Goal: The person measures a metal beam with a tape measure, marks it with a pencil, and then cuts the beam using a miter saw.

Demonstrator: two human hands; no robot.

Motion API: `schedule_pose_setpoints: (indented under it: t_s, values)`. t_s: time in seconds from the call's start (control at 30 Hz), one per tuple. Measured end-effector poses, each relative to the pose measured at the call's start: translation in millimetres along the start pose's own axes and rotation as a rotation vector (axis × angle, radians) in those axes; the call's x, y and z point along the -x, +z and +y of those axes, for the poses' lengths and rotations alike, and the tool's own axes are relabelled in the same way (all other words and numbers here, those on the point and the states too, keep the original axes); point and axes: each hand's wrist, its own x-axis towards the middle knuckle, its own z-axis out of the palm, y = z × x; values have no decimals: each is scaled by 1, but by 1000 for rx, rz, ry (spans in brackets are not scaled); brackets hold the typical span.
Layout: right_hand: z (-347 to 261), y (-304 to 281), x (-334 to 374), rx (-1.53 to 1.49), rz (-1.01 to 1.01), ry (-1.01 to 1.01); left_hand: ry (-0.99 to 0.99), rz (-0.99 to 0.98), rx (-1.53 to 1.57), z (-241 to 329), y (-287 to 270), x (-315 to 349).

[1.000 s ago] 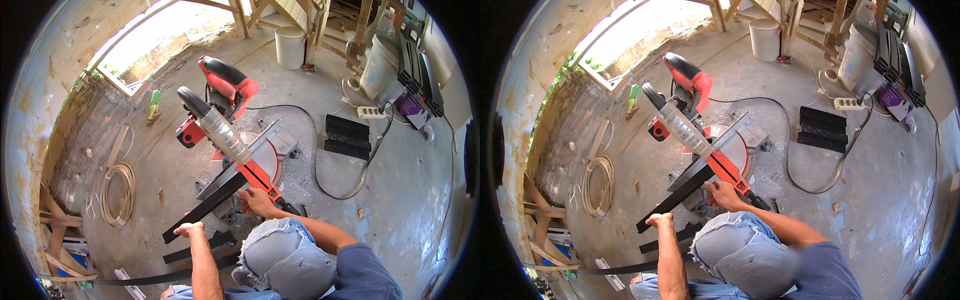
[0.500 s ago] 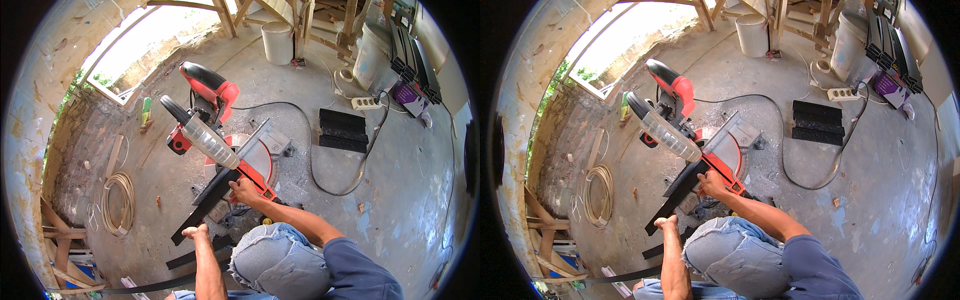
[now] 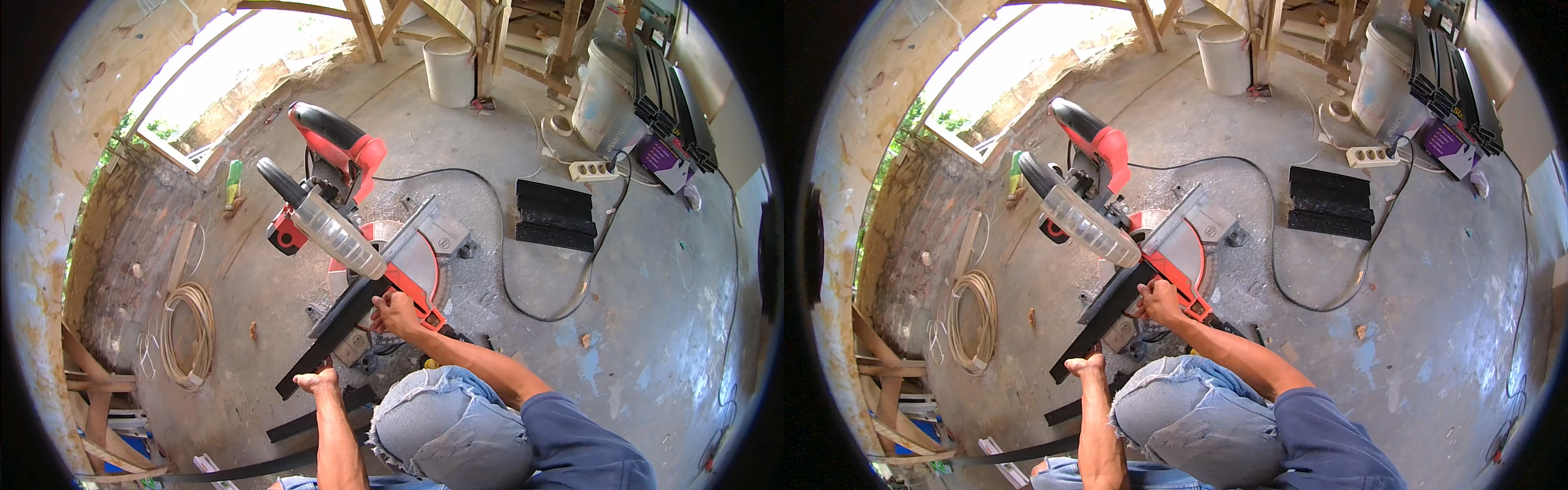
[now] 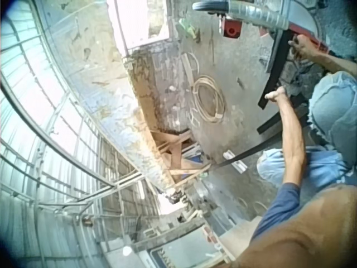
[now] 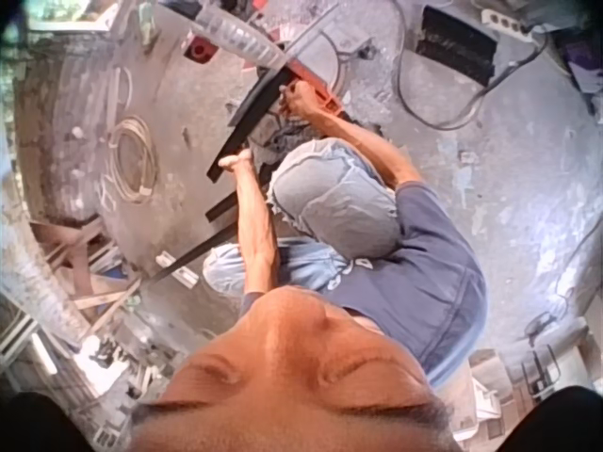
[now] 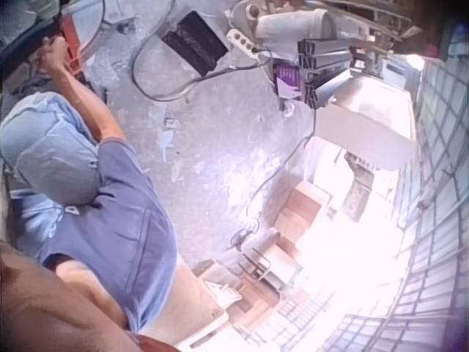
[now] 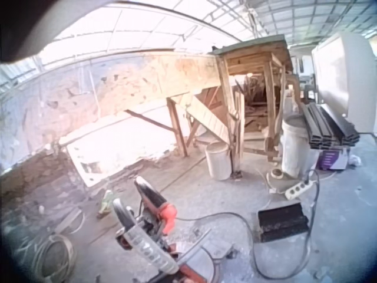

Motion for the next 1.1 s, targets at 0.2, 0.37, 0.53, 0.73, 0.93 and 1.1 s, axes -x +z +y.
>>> schedule_pose_setpoints:
  t_s: [0.2, 0.37, 0.53, 0.73, 0.93, 1.1]
  values:
    - [-2, 0, 2, 2, 14, -14, -17, -34, 10, -3, -4, 4]
    - [-4, 6, 4, -25, 0, -6, -36, 147, -3, 10, -25, -38]
    - [0, -6, 0, 16, 39, 35, 1149, 733, -965, -29, -7, 41]
    - [-17, -3, 4, 74, 14, 110, 1543, -784, -1591, -45, 54, 105]
    - [-65, -44, 12, 462, 207, -398, 1388, -891, -1859, -80, 63, 86]
    - [-256, -39, 90, 47, 353, -1173, 1447, -787, -1864, -76, 46, 64]
